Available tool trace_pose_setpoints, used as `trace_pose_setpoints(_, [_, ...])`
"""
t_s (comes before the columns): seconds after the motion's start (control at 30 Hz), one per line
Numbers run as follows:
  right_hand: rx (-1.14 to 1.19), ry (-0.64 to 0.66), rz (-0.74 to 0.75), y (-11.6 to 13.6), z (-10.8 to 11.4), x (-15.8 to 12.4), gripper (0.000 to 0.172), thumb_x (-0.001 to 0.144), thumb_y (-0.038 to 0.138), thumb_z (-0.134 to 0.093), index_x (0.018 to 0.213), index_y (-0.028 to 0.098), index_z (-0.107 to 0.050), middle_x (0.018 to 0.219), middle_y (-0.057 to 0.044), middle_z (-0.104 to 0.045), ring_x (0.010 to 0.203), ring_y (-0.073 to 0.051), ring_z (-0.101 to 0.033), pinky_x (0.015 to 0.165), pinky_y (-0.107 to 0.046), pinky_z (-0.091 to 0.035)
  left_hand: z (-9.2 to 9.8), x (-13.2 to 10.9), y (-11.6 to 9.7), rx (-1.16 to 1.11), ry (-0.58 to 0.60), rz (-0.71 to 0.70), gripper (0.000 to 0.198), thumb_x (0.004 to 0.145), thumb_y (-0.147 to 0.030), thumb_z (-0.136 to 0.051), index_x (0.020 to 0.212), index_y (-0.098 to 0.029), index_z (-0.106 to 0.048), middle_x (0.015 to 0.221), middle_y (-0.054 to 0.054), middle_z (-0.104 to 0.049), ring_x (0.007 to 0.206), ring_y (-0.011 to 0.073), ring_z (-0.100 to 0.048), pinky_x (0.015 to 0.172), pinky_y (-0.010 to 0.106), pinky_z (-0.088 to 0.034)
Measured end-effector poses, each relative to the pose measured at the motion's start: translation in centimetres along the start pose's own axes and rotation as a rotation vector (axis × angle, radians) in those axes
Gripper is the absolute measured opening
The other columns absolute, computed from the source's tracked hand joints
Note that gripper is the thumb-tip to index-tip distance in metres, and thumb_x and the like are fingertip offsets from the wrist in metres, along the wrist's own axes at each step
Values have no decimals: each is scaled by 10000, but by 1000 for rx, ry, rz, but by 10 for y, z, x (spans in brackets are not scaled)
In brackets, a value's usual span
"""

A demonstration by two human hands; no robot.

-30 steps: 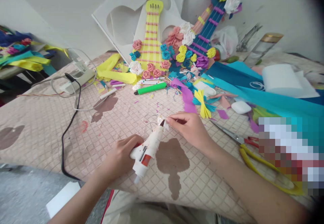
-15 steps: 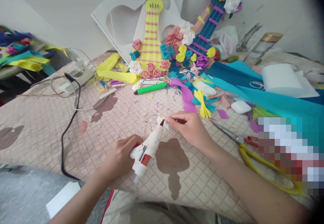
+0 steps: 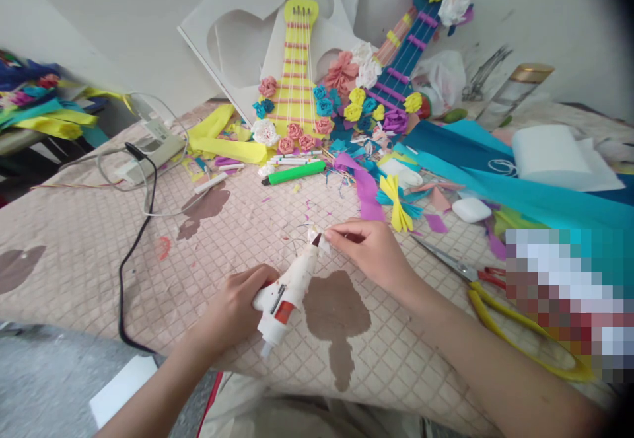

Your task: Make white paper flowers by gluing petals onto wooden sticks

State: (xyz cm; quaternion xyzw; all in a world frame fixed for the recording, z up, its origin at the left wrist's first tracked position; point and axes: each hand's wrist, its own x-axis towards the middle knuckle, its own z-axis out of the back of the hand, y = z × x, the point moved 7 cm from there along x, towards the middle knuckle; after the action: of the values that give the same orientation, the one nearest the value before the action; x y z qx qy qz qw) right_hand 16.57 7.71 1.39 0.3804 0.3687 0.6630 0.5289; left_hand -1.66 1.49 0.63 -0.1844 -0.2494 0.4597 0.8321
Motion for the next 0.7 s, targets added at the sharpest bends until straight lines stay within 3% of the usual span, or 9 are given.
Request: trace_pose_setpoints(0.7, [-21, 11, 11, 1, 0, -1, 179, 780, 284, -596, 760, 171, -733, 730, -39, -699, 637, -146, -587, 561, -260, -428, 3, 4, -5, -3, 11, 16, 149, 763, -118, -425, 730, -142, -569, 636, 17, -608, 536, 111, -558, 499, 209, -419])
